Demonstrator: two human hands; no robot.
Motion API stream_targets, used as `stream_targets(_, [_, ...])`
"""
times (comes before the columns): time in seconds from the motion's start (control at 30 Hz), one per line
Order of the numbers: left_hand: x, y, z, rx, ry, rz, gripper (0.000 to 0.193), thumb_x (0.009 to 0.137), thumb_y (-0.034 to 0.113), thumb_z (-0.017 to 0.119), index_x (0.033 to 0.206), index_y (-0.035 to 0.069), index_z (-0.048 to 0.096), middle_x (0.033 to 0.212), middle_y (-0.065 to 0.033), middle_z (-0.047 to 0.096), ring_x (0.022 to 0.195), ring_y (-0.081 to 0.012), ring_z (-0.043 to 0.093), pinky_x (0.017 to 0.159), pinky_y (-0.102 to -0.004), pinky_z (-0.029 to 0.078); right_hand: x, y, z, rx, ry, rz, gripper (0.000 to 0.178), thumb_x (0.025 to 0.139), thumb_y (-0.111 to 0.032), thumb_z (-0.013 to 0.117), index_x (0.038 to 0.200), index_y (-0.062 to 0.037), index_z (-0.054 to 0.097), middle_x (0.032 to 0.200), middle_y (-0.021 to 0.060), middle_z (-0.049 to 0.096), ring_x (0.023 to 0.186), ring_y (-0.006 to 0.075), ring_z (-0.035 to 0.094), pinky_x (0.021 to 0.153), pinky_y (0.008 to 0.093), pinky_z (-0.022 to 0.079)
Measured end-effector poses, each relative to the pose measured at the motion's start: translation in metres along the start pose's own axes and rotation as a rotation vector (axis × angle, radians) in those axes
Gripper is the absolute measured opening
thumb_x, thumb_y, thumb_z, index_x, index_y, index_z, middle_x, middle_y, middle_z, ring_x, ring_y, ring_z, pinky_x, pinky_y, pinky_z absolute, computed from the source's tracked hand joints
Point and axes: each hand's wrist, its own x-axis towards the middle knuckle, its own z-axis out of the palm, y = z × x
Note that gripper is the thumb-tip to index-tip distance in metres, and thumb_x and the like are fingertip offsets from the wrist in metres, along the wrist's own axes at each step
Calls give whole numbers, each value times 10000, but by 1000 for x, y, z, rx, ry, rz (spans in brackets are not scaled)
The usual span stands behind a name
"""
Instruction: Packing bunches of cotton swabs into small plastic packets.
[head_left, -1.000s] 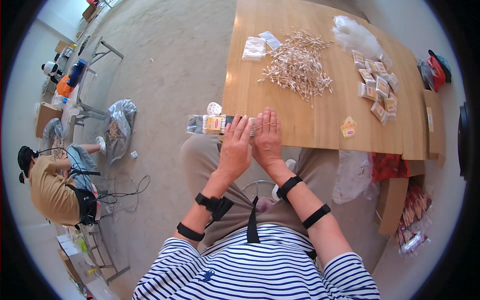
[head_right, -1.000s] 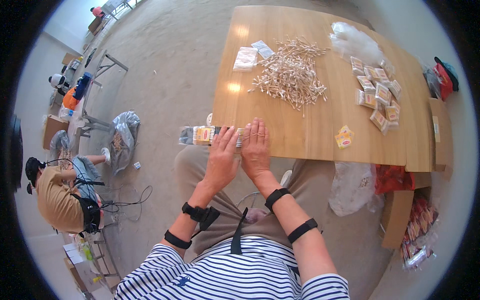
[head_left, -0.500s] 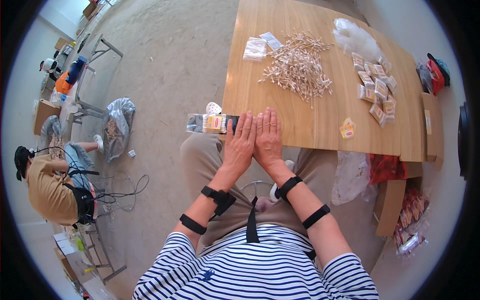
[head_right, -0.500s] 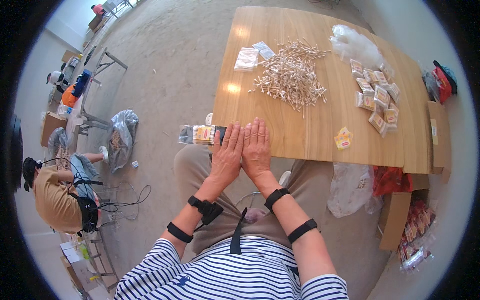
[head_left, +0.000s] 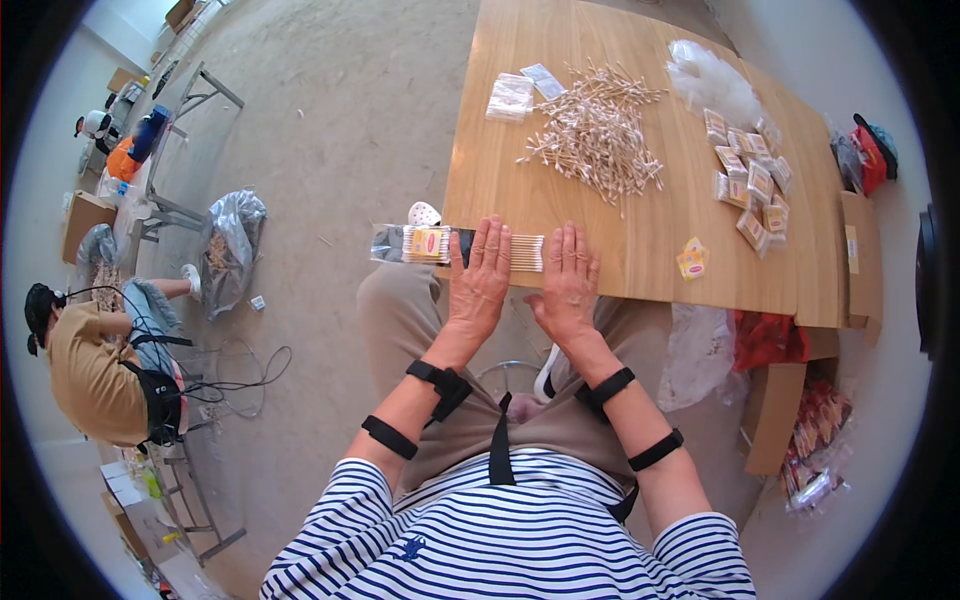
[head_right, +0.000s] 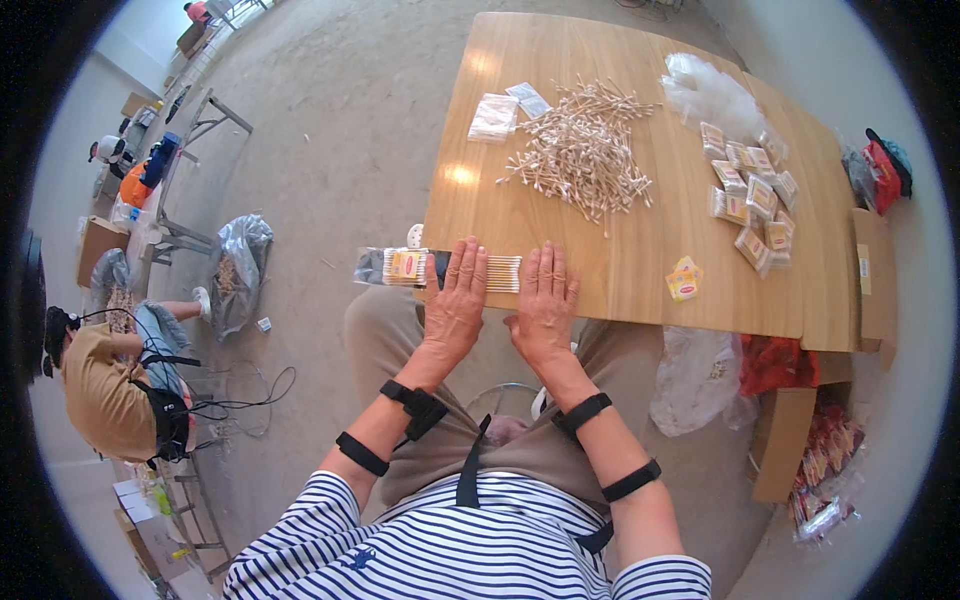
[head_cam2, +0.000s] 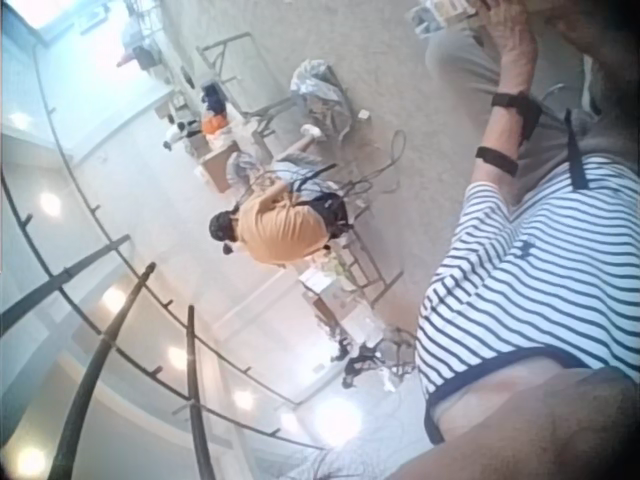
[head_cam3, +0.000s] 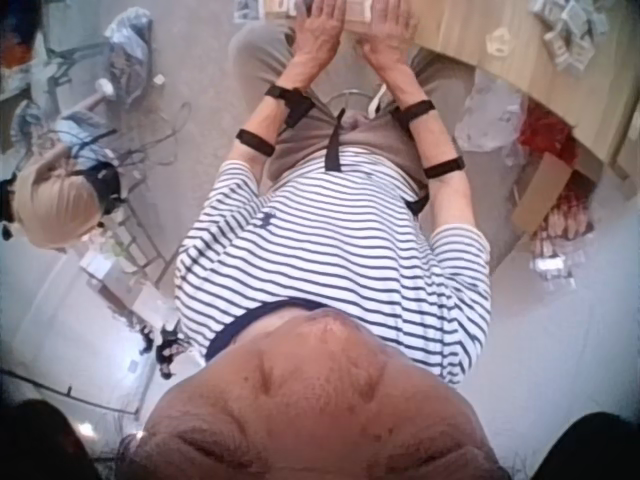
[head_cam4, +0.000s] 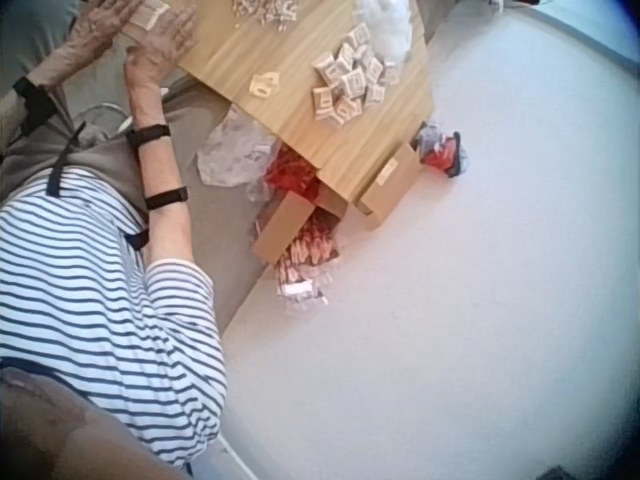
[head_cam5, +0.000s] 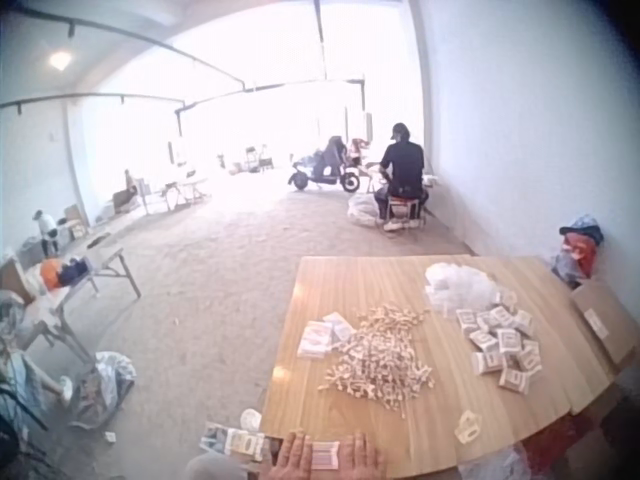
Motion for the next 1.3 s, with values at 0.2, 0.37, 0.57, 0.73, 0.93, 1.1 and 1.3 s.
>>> stream_targets(0.2, [0, 0, 3, -9, 35, -2, 657, 882, 113, 546, 1501, 1, 359, 1609, -152, 310, 1527, -279, 230, 1203, -599, 135, 0, -8, 5, -139, 12, 29, 1088, 650, -278, 852, 1525, 28, 282, 1619, 221, 219, 1535, 349, 143, 1222, 560, 112])
stream_targets(0.37, [0, 0, 2, -23, 19, -13, 652, 883, 111, 547, 1498, 1, 363, 1611, -151, 307, 1527, -279, 228, 1203, -598, 135, 3, 3, 4, -135, 6, -40, 1147, 621, -313, 893, 1539, -8, 278, 1640, 160, 205, 1534, 347, 145, 1203, 594, 149])
stream_targets(0.57, [0, 0, 1, -14, 14, -12, 675, 866, 99, 565, 1501, -3, 359, 1612, -154, 302, 1528, -281, 226, 1202, -601, 128, 6, 10, -2, -213, -13, -115, 1135, 632, -316, 885, 1551, -35, 280, 1645, 111, 220, 1533, 336, 155, 1196, 617, 161])
stream_targets(0.73, [-1, -2, 1, -13, 4, -9, 704, 845, 90, 583, 1504, -5, 355, 1612, -159, 299, 1529, -282, 220, 1200, -603, 128, 10, -1, -7, -152, -10, -137, 1137, 629, -302, 883, 1548, -22, 274, 1635, 140, 228, 1534, 328, 159, 1216, 575, 147])
stream_targets(0.93, [-3, -5, 3, -57, 52, 15, 890, 702, 86, 710, 1506, -13, 341, 1617, -152, 285, 1531, -282, 212, 1203, -602, 94, 12, -13, 16, -98, 23, -180, 1091, 646, -259, 864, 1535, -4, 285, 1622, 171, 244, 1534, 315, 168, 1233, 520, 137])
stream_targets(1.1, [-13, -9, -9, -144, -18, -88, 773, 789, 60, 597, 1511, -32, 337, 1605, -175, 305, 1531, -291, 206, 1208, -628, 60, 13, -16, 12, -96, -12, -171, 1028, 680, -237, 828, 1526, 8, 298, 1613, 184, 259, 1529, 323, 181, 1236, 509, 139])
stream_targets(1.3, [-12, -5, -5, -128, -16, -118, 767, 807, 87, 586, 1520, -29, 328, 1619, -170, 278, 1534, -290, 198, 1206, -633, 49, 13, -16, 18, -38, 35, -199, 1051, 639, -211, 838, 1506, 44, 300, 1602, 238, 249, 1521, 364, 198, 1227, 514, 164])
